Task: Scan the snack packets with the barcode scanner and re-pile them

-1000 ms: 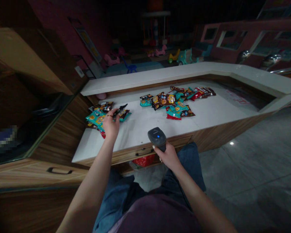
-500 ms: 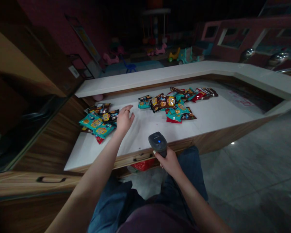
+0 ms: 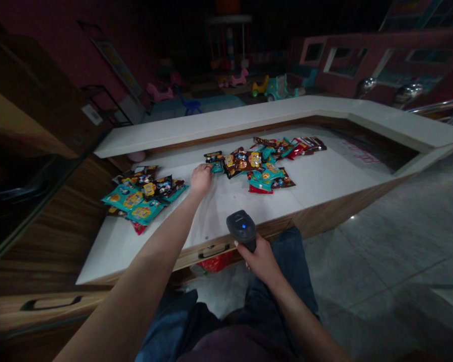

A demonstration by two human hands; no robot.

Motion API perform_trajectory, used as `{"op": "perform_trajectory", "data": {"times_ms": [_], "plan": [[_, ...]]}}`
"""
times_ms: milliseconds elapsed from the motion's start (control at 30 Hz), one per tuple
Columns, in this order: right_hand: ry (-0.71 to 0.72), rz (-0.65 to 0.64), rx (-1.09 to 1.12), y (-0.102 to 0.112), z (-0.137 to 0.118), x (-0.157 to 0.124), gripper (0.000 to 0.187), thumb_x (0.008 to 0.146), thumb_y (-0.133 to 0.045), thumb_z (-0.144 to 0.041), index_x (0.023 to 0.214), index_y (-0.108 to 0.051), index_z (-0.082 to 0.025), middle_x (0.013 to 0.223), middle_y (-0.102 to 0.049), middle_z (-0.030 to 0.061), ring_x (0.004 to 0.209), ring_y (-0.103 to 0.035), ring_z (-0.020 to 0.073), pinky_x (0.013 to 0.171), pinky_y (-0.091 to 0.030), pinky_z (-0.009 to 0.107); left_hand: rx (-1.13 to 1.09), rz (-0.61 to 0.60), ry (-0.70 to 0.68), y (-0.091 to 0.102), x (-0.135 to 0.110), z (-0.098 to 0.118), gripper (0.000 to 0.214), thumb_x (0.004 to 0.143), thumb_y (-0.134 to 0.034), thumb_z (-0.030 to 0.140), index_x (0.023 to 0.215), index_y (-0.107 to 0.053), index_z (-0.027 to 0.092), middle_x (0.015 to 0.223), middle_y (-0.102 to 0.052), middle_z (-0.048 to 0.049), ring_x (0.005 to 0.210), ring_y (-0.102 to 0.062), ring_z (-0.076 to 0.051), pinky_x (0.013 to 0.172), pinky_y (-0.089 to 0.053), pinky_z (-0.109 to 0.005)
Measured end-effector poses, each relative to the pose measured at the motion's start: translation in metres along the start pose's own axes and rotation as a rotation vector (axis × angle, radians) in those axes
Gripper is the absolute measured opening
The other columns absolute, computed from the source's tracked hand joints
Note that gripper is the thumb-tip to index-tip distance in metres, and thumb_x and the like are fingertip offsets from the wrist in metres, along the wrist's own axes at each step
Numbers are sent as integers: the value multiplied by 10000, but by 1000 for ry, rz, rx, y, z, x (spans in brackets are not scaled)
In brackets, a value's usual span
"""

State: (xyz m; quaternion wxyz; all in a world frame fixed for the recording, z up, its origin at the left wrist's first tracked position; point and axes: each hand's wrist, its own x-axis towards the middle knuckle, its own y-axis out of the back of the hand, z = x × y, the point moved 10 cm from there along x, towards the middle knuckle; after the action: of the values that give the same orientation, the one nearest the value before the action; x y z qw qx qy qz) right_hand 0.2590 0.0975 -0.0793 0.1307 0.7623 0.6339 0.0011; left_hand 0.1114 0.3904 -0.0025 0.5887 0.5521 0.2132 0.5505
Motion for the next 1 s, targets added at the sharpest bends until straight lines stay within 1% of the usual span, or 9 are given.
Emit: {"op": "perform_trajectory", "data": {"times_ms": [100,167,233,300,367,467,633,833,1000], "plan": [[-11,-3,31,-1,-2,-1,337,771,-708,-549,747,-559,-247,433,-528,-40,372,-514,160,419,-415,271,-165,99,13,16,-24,-5,386,897,-552,101,1239,-730,129,1269,-726,-212,1276,-619,-360,1120,-462,-520],[-9,-3,48,-2,-6,-2,349,758,-715,-558,769,-567,-243,439,-536,-45,367,-516,157,415,-405,268,-328,201,58,29,-48,-12,353,909,-581,161,1229,-728,142,1248,-740,-189,1245,-640,-343,1128,-465,-508],[-9,-12,67,-5,-11,-3,361,752,-713,-569,791,-569,-240,434,-532,-56,356,-516,155,413,-403,267,-542,274,132,35,-74,-23,333,927,-615,258,1227,-716,154,1223,-752,-163,1180,-679,-319,1098,-497,-478],[-3,-24,83,-10,-16,-4,366,749,-706,-575,796,-568,-240,417,-516,-66,348,-514,153,413,-405,264,-801,279,236,30,-100,-33,381,927,-649,375,1240,-679,159,1150,-769,-141,1051,-728,-288,1009,-556,-451],[11,-32,96,-13,-21,-4,363,749,-701,-572,795,-564,-239,408,-505,-74,343,-511,151,410,-404,260,-1049,250,342,18,-125,-39,447,904,-680,465,1234,-635,167,1060,-776,-117,926,-751,-252,919,-596,-429],[32,-44,91,-18,-26,-5,355,751,-703,-557,797,-560,-236,433,-529,-68,345,-517,146,405,-412,255,-1286,207,434,2,-154,-41,482,857,-729,523,1178,-606,186,1016,-772,-91,876,-755,-220,882,-609,-414],[68,-53,63,-22,-29,-9,335,775,-694,-534,810,-567,-226,451,-550,-57,364,-536,149,418,-438,254,-1364,185,410,-5,-177,-38,518,827,-758,566,1185,-620,218,1097,-762,-83,937,-739,-201,914,-592,-385],[99,-39,67,-21,-41,-12,333,794,-688,-541,778,-569,-231,440,-545,-51,361,-539,150,414,-433,249,-1330,256,368,1,-180,-41,539,830,-749,584,1219,-642,225,1289,-709,-103,1140,-691,-213,1004,-548,-369],[91,-19,49,-15,-50,-12,351,758,-708,-554,737,-551,-241,421,-540,-47,352,-529,152,410,-424,255,-1310,241,372,1,-180,-41,532,836,-740,585,1217,-671,221,1275,-724,-98,1119,-698,-212,1009,-543,-364]]}}
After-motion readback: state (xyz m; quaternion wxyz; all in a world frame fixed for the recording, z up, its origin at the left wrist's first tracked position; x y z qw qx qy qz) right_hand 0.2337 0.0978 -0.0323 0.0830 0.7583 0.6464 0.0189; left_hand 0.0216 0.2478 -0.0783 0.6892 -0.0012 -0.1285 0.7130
